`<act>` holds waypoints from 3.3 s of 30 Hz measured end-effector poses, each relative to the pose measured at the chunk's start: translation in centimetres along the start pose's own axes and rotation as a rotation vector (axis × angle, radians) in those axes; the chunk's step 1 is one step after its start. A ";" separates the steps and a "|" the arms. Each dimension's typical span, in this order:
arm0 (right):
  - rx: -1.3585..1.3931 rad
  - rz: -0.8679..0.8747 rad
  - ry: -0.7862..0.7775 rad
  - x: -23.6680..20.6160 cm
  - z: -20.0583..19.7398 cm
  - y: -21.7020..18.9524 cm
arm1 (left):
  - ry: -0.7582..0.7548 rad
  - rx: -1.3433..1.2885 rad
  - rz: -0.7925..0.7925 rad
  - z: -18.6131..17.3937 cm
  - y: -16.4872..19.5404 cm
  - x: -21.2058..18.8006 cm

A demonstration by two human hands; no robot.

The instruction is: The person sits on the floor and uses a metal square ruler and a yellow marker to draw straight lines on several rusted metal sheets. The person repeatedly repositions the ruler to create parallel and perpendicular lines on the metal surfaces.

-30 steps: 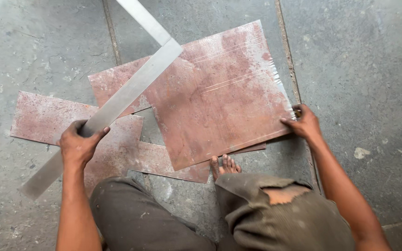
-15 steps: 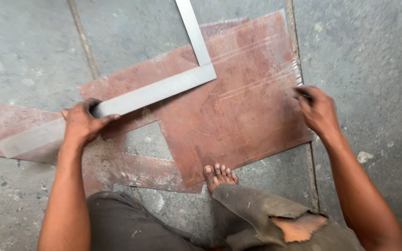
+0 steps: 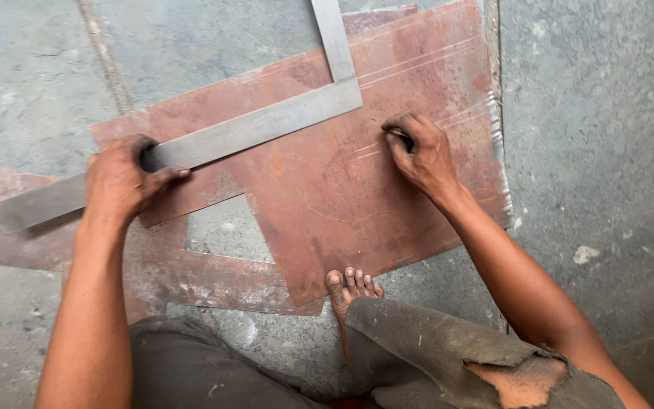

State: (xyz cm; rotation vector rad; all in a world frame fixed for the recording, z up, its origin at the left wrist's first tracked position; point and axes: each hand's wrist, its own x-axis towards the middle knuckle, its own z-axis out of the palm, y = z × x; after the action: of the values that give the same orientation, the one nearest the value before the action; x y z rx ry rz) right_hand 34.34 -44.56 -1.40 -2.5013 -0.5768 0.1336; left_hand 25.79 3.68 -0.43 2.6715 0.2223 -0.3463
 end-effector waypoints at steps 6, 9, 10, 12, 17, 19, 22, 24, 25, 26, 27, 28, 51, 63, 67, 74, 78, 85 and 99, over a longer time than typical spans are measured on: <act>0.088 0.021 0.042 0.3 0.8 0.1 | -0.112 0.039 -0.092 -0.6 0.5 0.4; 0.076 0.046 0.046 0.8 1.0 0.4 | -0.099 0.052 -0.075 -0.8 0.8 0.6; 0.077 0.032 0.047 1.0 1.1 0.4 | -0.106 0.058 -0.072 -0.8 0.9 0.6; 0.065 0.011 0.042 1.4 1.0 0.4 | -0.111 0.071 -0.073 -1.0 1.0 0.8; 0.025 -0.076 0.016 3.0 1.9 0.2 | -0.140 0.042 -0.115 -1.2 0.9 1.1; 0.045 -0.065 -0.035 3.9 2.7 0.1 | -0.129 0.027 -0.099 -1.1 0.7 1.2; 0.065 -0.081 -0.080 4.4 3.7 -0.3 | -0.119 -0.009 -0.104 -0.7 0.3 1.2; 0.074 -0.093 -0.082 4.6 4.0 -1.0 | -0.109 -0.034 -0.110 -0.5 0.0 1.2; 0.078 -0.097 -0.072 4.8 3.9 -1.4 | -0.100 -0.029 -0.087 -0.3 -0.2 1.2; 0.081 -0.102 -0.060 4.9 3.8 -1.8 | -0.090 -0.024 -0.064 -0.3 -0.3 1.1; 0.078 -0.090 -0.065 5.1 3.5 -2.3 | -0.079 -0.020 -0.041 -0.2 -0.4 1.1; 0.075 -0.079 -0.071 5.1 3.2 -2.6 | -0.084 -0.019 -0.047 -0.1 -0.4 1.1; 0.197 0.137 -0.272 4.5 -0.4 -6.0 | -0.109 -0.025 -0.037 -1.1 -0.4 1.2; 0.098 -0.084 -0.016 5.1 2.9 -4.4 | -0.088 -0.044 -0.017 -0.1 -1.4 1.2; 0.070 -0.051 -0.031 5.3 4.2 -3.7 | -0.077 -0.063 -0.021 0.1 -1.4 1.0; 0.082 -0.056 -0.006 5.3 4.2 -4.3 | -0.102 -0.050 -0.037 -0.2 -1.4 1.1; -0.111 0.051 -0.127 6.2 3.8 -5.0 | -0.052 -0.047 0.017 0.0 -1.6 0.9; -0.120 0.177 -1.091 4.9 2.6 -6.4 | -0.151 -0.045 -0.038 -1.9 -3.1 0.4; 0.117 0.000 -0.112 -0.6 5.0 -8.9 | -0.223 0.057 -0.073 -2.7 -3.6 0.0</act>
State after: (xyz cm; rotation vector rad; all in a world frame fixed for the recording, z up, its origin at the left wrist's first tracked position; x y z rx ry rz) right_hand 29.40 -35.68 -0.70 -2.3920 -0.5965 0.3011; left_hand 25.59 8.05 0.49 2.6579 0.2440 -0.6778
